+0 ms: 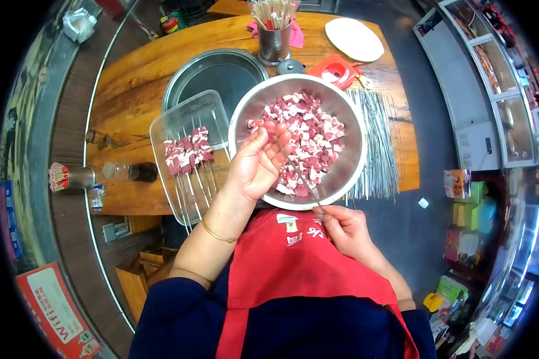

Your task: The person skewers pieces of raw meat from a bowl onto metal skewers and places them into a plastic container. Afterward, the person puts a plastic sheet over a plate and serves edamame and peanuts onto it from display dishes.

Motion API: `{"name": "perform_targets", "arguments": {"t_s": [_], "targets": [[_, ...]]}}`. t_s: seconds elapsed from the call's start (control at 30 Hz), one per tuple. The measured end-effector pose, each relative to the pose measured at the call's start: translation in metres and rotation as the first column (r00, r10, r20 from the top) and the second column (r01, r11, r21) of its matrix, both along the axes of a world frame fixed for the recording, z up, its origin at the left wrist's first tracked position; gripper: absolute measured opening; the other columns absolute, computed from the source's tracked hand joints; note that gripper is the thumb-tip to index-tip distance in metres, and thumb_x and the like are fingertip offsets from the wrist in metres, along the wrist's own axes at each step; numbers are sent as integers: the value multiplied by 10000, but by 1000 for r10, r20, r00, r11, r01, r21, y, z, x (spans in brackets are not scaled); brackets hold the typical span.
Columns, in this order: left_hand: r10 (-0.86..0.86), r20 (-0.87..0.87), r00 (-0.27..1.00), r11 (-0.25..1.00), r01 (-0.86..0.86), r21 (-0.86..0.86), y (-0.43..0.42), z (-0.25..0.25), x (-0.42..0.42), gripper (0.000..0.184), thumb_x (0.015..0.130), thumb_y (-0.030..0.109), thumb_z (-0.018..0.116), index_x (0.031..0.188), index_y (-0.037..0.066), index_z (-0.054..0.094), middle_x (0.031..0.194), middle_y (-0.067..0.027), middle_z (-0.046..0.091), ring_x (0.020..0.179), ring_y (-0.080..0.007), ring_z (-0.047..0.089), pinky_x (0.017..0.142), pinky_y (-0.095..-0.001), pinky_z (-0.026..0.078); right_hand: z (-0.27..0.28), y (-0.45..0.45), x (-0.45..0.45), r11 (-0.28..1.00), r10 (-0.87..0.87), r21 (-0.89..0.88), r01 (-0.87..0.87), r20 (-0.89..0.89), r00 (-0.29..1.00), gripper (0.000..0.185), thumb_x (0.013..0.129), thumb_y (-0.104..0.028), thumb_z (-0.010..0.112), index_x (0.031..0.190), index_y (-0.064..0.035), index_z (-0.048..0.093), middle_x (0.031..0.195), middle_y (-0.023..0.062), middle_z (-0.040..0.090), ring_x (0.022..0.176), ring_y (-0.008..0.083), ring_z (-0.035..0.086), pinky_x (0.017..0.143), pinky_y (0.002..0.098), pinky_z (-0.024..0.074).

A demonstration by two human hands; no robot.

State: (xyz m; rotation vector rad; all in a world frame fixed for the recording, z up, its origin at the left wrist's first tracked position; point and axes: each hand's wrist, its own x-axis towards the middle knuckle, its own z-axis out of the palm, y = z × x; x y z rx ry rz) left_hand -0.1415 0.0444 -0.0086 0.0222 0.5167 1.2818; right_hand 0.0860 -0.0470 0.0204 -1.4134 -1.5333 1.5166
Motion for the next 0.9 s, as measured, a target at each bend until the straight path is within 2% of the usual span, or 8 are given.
{"name": "perform_targets", "arguments": {"t_s": [0.3,0.37,0.47,0.5,0.57,0.67,0.8,0.9], "targets": [[30,-102,994,999,-26,35,3,-5,2,188,953,167,494,1079,49,568,1044,-83,625,989,-204,610,881,-343,516,1,3,-5,995,-10,96,-5,148,989,195,871,-31,546,1023,38,649,769,144,688,635,125,624,591,263,491],[22,-121,992,1000,-19,26,5,-6,2,174,944,152,509,1064,43,571,1032,-92,624,986,-207,609,877,-346,516,1,5,-5,994,13,109,-28,137,990,212,898,4,499,1052,28,643,651,2,597,543,27,488,498,198,410],[64,-79,995,998,-62,28,13,-27,-11,147,928,121,529,1021,36,605,1005,-116,651,966,-206,631,850,-337,534,0,3,9,966,-90,241,98,-42,995,200,896,5,496,1029,31,642,651,23,604,540,45,510,493,207,417],[65,-17,998,998,-65,0,17,-29,-19,148,928,123,531,1019,38,611,1012,-116,654,967,-205,634,852,-334,536,0,8,28,953,-205,238,185,59,977,194,895,6,488,1011,27,643,675,41,615,552,59,526,503,210,426],[89,20,996,995,-88,-53,18,-31,-33,153,929,131,534,1022,41,616,1031,-109,657,976,-200,635,864,-333,537,-19,35,83,857,-469,336,391,192,862,213,900,-85,537,1061,8,642,737,76,623,695,121,596,627,279,477],[127,-137,982,978,-146,-146,11,-35,-42,167,935,133,527,1046,43,614,1066,-87,655,997,-187,632,889,-336,532,-88,88,191,695,-711,618,367,515,479,267,860,-148,532,1091,-114,662,906,163,626,837,304,617,759,374,484],[65,-163,985,963,-105,-247,7,-39,-38,154,936,127,520,1039,61,613,1069,-60,656,997,-174,629,892,-347,523,-149,133,255,822,-558,462,334,768,313,271,850,-161,532,1088,-98,647,977,168,629,937,323,604,815,397,480],[55,-277,959,957,-130,-260,9,-26,-32,170,944,150,505,1037,61,615,1058,-57,662,976,-169,638,897,-345,519,-193,148,264,801,-594,515,304,747,300,208,840,-154,547,1012,-109,655,965,151,626,906,312,608,789,415,482]]}}
